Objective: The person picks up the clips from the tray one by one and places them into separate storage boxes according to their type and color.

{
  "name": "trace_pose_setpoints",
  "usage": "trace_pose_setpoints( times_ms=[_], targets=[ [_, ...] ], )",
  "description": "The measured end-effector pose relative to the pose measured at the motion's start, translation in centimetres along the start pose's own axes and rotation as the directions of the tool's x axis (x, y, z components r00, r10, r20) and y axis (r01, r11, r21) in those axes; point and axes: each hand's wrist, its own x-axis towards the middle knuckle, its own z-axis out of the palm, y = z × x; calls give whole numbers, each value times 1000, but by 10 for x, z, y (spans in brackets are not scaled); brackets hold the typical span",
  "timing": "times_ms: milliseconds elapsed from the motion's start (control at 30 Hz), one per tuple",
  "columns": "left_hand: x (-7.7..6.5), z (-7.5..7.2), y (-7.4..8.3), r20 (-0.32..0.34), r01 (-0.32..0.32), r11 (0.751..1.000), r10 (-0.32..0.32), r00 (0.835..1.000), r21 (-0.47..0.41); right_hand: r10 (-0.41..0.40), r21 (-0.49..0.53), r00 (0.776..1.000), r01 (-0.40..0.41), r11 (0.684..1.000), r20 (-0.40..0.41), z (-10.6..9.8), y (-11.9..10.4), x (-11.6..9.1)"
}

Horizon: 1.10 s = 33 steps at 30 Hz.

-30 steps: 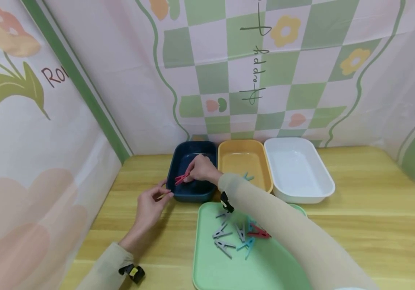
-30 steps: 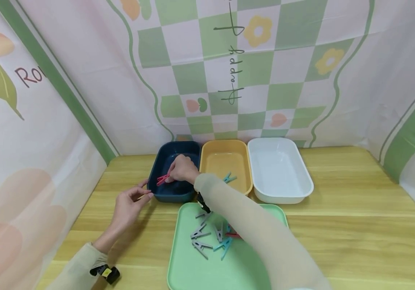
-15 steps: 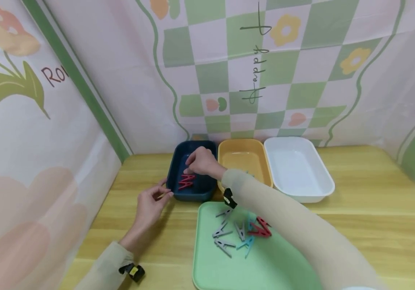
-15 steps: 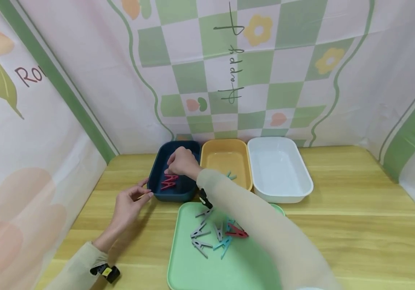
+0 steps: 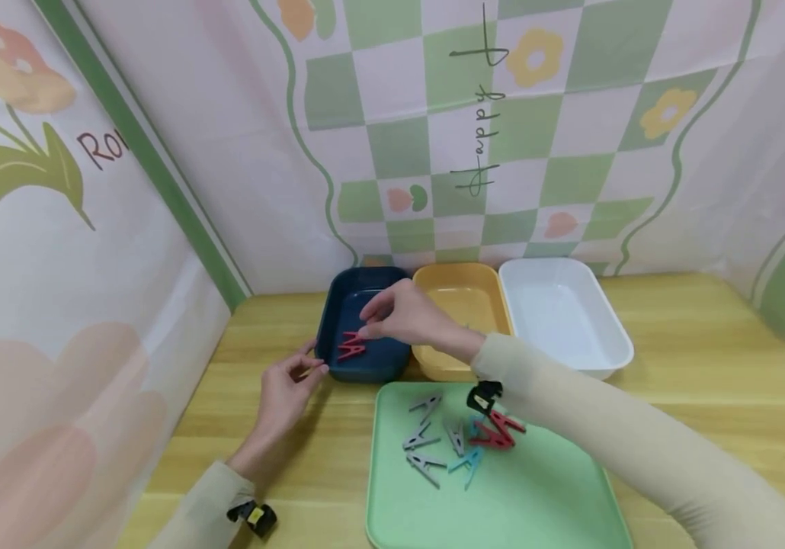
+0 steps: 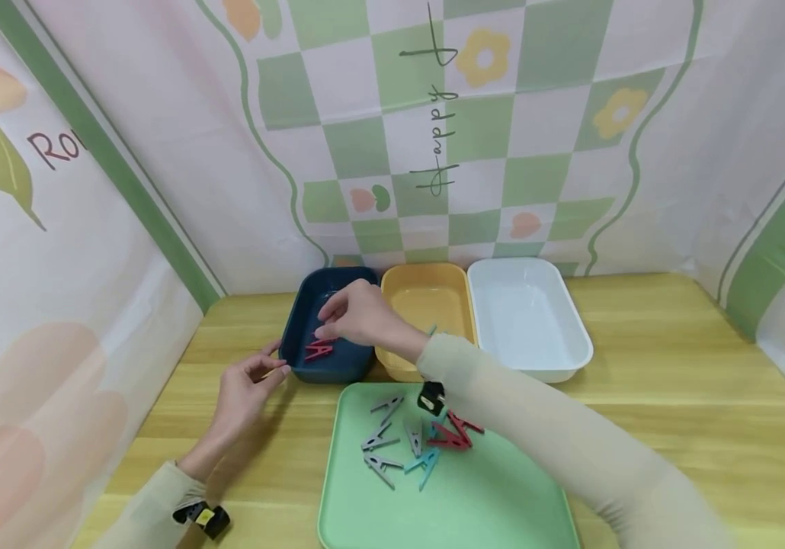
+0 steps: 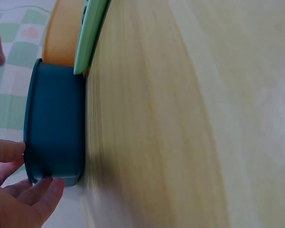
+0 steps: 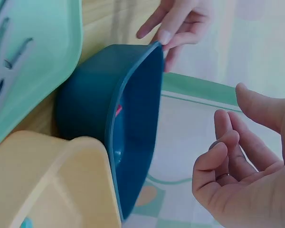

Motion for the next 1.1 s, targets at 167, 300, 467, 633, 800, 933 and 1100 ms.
trace_pose_setpoints(
  times_ms=[167,300,467,633,800,933,1100],
  targets=[
    [-1,0,3,-9,-1,1000,1,1000,-6,-4,-13,1000,4,1000,-22,-19,1,-28],
    [-1,0,5,-5,6,1000,-6,1000,-6,-15,-17,999,15,1000,-29,-27,9,-51],
    [-2,1,7,1,-3,1000,3,1000,-4,-43,4,999,44,999,-21,-32,23,-79],
    [-4,1,7,-3,-9,1000,9,1000,16,-29,12,999,29,1000,-22,-36,34,-105],
    [-4,2,5,-8,-7,1000,7,1000,26,29,29,999,-28,999,-17,-39,43,-126],
    [-4,3,4,-10,-3,1000,3,1000,27,48,37,999,-47,998,-12,-40,50,-138],
    [-4,3,3,-15,-10,1000,10,1000,20,75,34,997,-74,997,-29,-41,58,-149]
  ],
)
